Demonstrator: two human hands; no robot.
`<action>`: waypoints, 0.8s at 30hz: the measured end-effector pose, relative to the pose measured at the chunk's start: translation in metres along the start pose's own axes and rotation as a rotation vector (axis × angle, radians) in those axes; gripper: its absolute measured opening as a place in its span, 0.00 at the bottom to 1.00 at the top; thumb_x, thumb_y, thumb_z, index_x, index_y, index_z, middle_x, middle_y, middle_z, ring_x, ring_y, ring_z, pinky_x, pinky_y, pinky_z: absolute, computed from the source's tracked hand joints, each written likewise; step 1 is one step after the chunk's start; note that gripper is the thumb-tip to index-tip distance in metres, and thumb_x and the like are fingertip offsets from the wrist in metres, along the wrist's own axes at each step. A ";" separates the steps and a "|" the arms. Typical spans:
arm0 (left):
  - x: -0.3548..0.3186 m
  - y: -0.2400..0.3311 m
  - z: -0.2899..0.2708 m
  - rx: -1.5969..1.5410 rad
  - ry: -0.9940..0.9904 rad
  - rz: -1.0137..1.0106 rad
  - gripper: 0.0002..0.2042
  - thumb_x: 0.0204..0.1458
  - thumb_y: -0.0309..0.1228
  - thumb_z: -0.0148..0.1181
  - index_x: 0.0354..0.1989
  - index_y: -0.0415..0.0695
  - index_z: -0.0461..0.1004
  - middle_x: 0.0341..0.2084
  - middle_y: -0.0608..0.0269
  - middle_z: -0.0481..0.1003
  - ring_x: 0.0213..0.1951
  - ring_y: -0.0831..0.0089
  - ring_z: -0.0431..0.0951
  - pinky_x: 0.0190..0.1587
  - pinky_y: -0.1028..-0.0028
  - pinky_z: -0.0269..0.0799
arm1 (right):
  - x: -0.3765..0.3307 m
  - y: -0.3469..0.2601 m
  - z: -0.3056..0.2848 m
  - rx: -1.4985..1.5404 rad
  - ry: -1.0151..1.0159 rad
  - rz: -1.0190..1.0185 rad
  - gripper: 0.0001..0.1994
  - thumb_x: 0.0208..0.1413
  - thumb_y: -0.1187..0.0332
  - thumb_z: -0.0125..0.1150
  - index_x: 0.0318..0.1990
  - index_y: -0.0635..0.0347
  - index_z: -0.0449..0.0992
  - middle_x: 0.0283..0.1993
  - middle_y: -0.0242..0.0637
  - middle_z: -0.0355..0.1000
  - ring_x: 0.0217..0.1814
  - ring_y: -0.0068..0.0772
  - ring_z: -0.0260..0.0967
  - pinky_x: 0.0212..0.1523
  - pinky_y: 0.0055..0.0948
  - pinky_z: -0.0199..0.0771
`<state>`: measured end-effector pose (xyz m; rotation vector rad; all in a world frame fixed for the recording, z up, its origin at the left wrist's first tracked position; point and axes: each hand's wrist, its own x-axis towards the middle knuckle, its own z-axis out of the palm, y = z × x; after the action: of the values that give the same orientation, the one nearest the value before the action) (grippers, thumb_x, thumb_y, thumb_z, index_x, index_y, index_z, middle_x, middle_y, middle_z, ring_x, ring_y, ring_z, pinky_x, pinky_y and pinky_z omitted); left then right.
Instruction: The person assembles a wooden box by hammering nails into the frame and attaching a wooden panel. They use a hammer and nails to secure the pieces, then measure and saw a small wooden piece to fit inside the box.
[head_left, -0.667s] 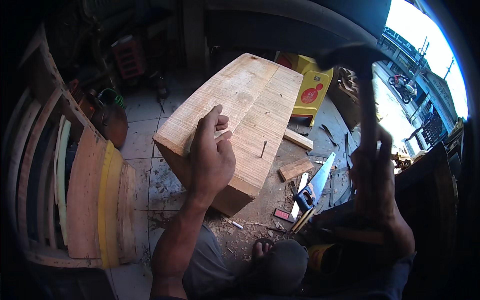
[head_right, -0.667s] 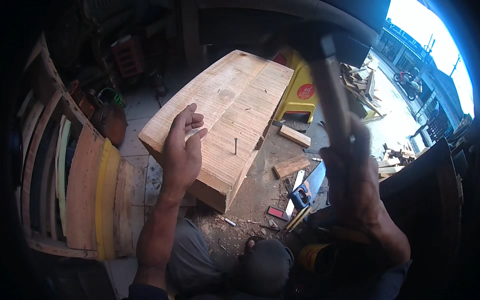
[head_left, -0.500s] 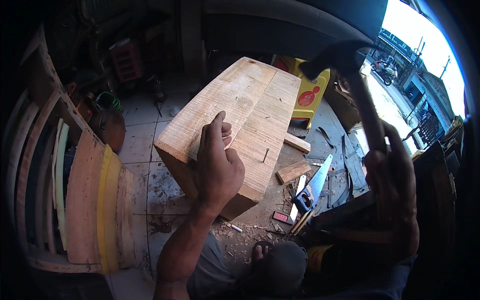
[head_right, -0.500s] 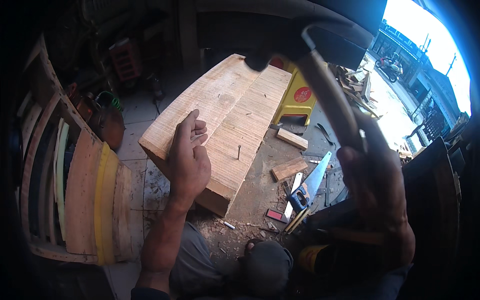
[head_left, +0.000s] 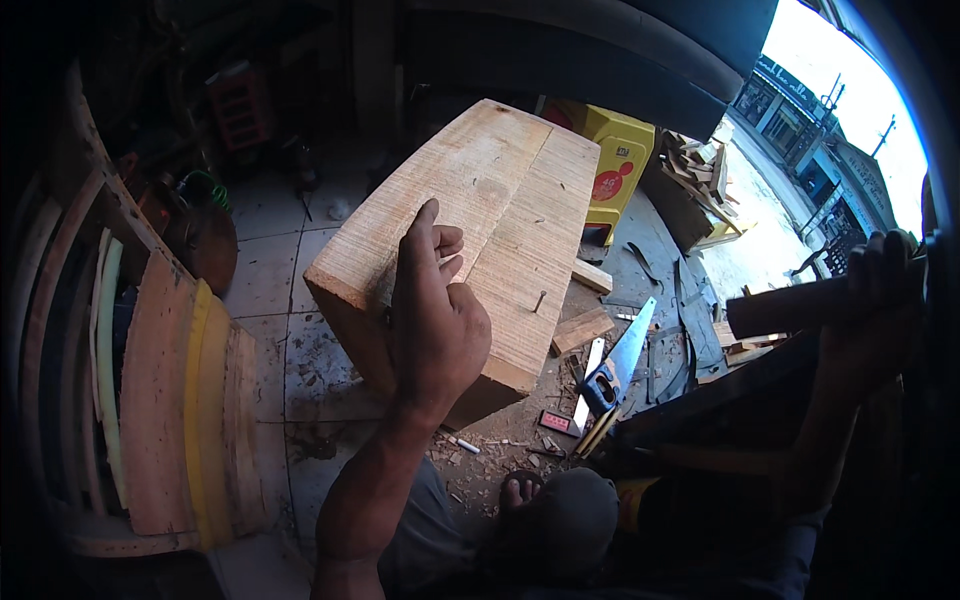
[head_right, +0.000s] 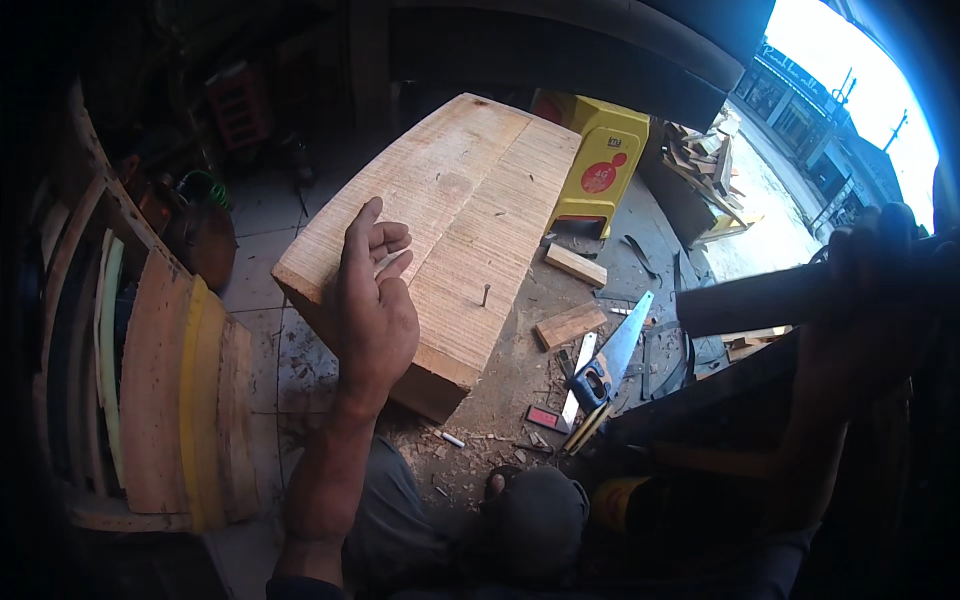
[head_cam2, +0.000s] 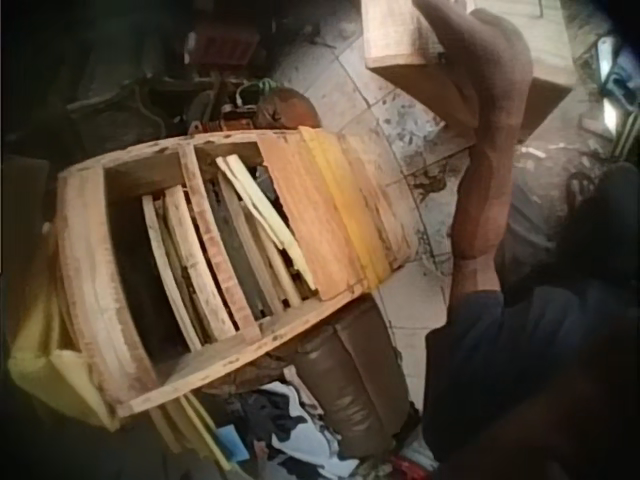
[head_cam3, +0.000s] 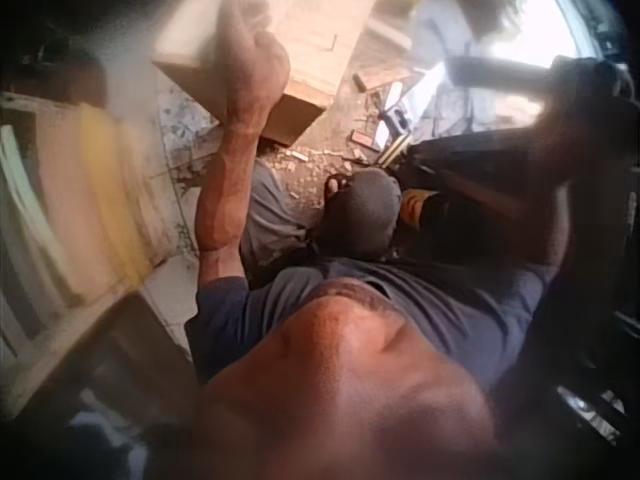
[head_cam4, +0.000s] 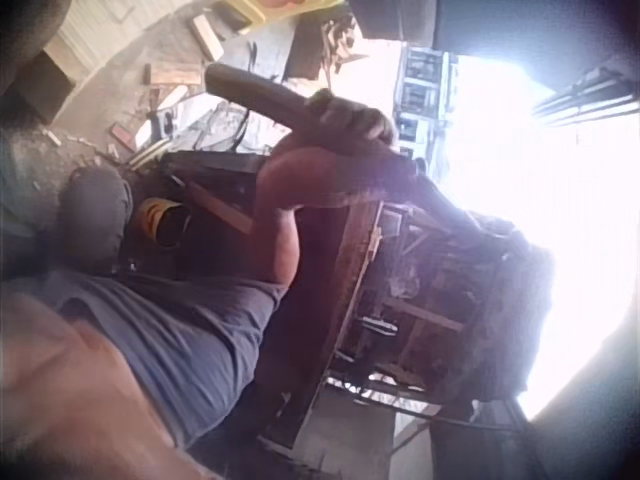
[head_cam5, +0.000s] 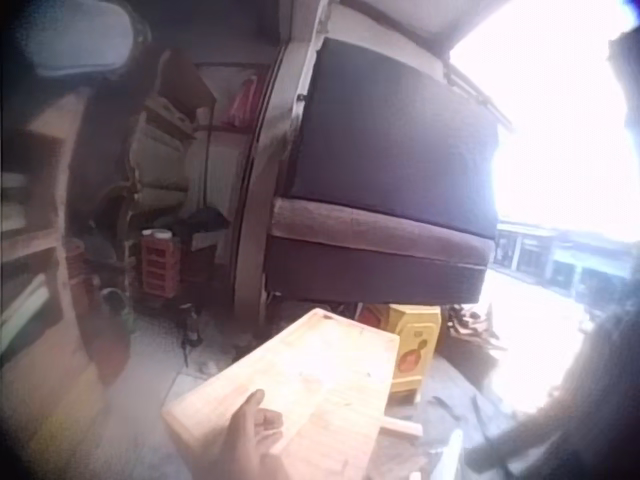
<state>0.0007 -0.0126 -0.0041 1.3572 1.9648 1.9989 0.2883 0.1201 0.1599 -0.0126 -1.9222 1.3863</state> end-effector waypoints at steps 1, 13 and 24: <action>-0.001 0.001 0.004 -0.021 -0.005 -0.008 0.35 0.50 0.07 0.45 0.72 0.32 0.52 0.52 0.42 0.69 0.58 0.50 0.76 0.65 0.57 0.73 | -0.008 0.004 0.013 -0.208 -0.072 0.139 0.13 0.72 0.62 0.51 0.54 0.61 0.65 0.33 0.39 0.71 0.34 0.41 0.73 0.36 0.44 0.73; 0.000 0.003 0.000 0.024 0.046 0.063 0.36 0.49 0.06 0.43 0.71 0.34 0.52 0.50 0.40 0.71 0.57 0.49 0.77 0.67 0.56 0.71 | -0.050 0.036 0.036 -0.782 0.054 0.417 0.10 0.69 0.64 0.56 0.48 0.58 0.65 0.28 0.36 0.71 0.22 0.32 0.71 0.22 0.32 0.69; -0.002 0.013 0.023 -0.140 0.021 0.052 0.36 0.45 0.05 0.38 0.69 0.33 0.56 0.49 0.42 0.71 0.59 0.51 0.75 0.70 0.53 0.67 | -0.037 0.017 0.065 -0.781 0.283 0.282 0.12 0.72 0.59 0.51 0.50 0.58 0.66 0.25 0.27 0.64 0.18 0.21 0.59 0.19 0.23 0.65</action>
<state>0.0222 0.0013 0.0018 1.3741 1.7762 2.1360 0.2711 0.0585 0.1168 -0.8312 -2.1396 0.6608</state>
